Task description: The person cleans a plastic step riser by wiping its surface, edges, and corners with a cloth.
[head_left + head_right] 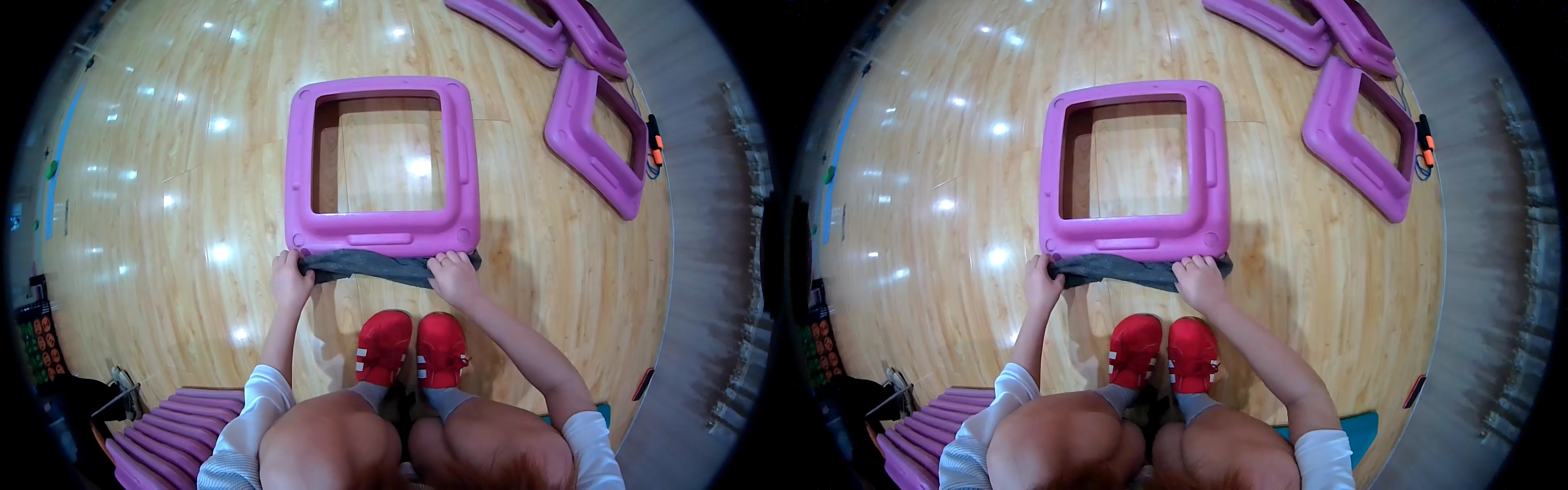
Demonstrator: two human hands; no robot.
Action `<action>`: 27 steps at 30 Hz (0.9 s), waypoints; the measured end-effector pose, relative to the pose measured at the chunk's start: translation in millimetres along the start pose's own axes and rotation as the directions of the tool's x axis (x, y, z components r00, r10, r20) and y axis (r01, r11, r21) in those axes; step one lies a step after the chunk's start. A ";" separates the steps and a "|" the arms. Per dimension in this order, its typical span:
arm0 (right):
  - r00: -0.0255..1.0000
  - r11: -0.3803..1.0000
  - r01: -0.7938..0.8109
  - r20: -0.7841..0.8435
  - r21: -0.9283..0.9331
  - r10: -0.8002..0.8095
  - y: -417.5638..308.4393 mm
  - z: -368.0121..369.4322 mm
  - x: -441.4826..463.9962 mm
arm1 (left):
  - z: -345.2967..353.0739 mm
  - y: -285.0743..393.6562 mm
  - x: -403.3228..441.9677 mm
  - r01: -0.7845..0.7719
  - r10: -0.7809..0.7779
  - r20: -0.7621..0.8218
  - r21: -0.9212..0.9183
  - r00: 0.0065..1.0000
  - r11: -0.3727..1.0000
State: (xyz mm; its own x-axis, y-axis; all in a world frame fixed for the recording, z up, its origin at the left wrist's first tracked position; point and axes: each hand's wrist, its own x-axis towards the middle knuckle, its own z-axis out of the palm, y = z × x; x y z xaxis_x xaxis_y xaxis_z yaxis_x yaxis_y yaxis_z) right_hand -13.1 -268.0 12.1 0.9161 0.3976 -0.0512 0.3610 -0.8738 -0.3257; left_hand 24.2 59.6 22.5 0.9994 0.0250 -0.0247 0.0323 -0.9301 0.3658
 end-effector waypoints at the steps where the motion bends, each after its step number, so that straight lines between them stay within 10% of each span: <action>1: 0.999 0.997 0.011 -0.051 0.075 -0.007 -3.3 -2.9 1.4 | 2.3 -7.3 0.5 -0.060 0.060 0.016 -0.007 0.998 0.998; 5: 0.981 0.824 -0.192 0.082 0.533 0.176 -10.4 -13.2 13.2 | 0.0 -18.7 2.2 -0.228 0.241 0.097 -0.132 0.966 0.965; 7: 0.980 0.815 -0.199 0.103 0.544 0.170 -8.8 -19.9 18.0 | -7.0 -22.8 6.7 0.133 0.132 0.473 -0.486 0.871 0.863; 10: 0.996 0.866 -0.086 0.046 0.492 0.073 -1.0 -18.6 20.5 | -22.9 -24.9 13.2 0.348 0.026 0.529 -0.593 0.848 0.726; 15: 0.987 0.884 -0.146 0.133 0.444 0.096 2.9 -10.5 13.7 | -16.3 -33.0 16.7 0.199 -0.107 0.212 -0.481 0.971 0.854; 21: 0.966 0.931 -0.050 -0.219 0.360 0.137 -3.7 -40.8 30.4 | -22.0 -12.7 17.4 0.134 -0.181 -0.131 -0.307 0.975 0.942; 27: 0.919 0.918 -0.281 -0.197 0.280 0.341 -0.2 -69.4 67.5 | -27.5 17.6 56.6 0.091 -0.139 -0.242 -0.200 0.960 0.976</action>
State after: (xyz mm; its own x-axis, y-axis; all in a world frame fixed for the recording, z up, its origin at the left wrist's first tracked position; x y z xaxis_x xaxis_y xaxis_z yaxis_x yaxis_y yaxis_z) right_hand 60.8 -260.5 74.2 0.9995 0.0120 0.0282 0.0255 -0.8357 -0.5486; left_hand 81.7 54.7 53.1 0.9585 0.2421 0.1503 0.1254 -0.8318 0.5407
